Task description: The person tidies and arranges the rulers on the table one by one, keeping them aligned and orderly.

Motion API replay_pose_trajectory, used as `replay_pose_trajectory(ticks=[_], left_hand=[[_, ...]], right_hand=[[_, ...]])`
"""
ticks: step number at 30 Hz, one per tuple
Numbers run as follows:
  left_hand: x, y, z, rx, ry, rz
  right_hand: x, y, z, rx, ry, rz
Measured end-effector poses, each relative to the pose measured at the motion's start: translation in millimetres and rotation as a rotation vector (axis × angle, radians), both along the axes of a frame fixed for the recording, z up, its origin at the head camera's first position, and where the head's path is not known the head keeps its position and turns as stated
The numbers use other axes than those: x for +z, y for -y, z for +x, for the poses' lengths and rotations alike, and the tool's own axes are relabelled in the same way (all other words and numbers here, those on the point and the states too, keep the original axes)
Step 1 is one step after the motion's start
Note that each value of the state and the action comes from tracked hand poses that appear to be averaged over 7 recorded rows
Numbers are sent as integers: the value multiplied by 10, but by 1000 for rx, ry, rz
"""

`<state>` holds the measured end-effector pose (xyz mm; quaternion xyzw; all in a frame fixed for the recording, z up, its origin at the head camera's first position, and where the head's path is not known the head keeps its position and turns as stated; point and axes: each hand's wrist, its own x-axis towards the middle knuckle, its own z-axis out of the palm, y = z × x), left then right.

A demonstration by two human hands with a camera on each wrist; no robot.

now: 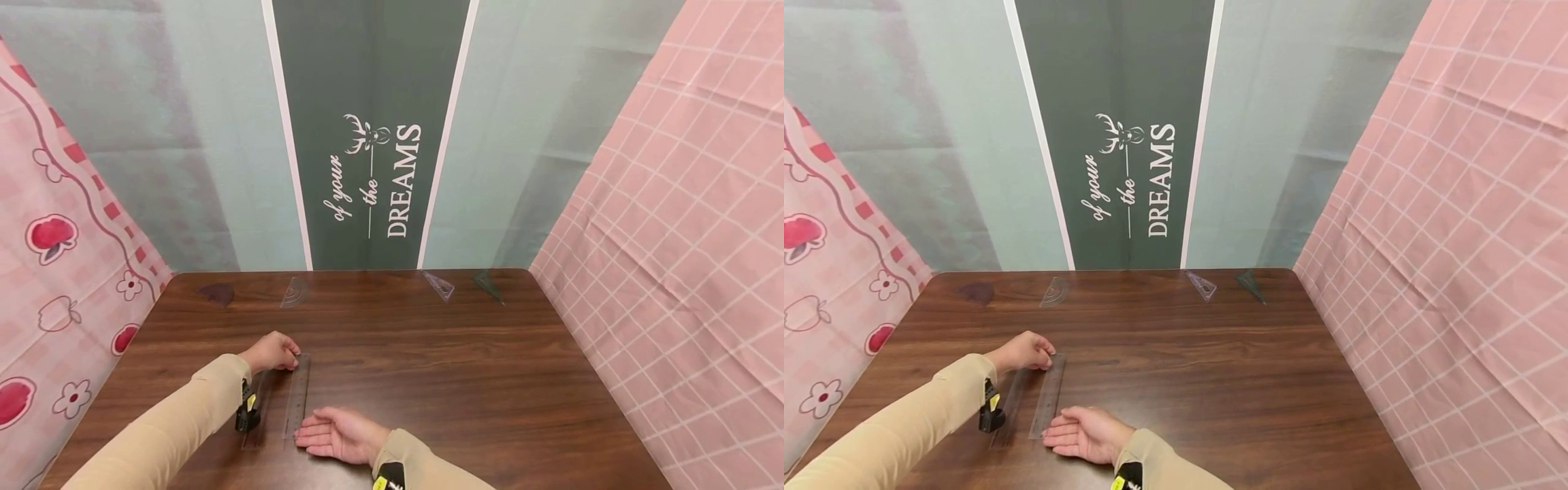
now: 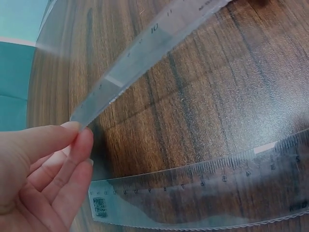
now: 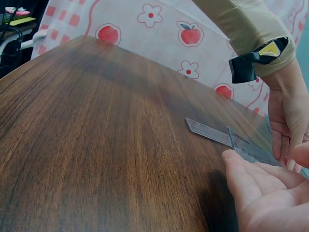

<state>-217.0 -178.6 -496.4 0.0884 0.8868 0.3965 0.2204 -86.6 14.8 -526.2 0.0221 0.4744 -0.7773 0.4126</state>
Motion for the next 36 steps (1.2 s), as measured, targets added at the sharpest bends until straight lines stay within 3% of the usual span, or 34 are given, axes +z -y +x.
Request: replay_pose_trajectory(ticks=[14,19,29,36], left_hand=[[-16,-11,9,-38,-63,-42],[-31,-13,-14,-54,-86,-110],[47,-56,-25,-115,-168,-271],[13,-58,-55,-146,-206,-301]], right_hand=[[-12,26,-2,5,0,0],[-31,34,9,-1,5,0],[-38,42,25,-12,6,10],[-25,48,20,-4,-1,8]])
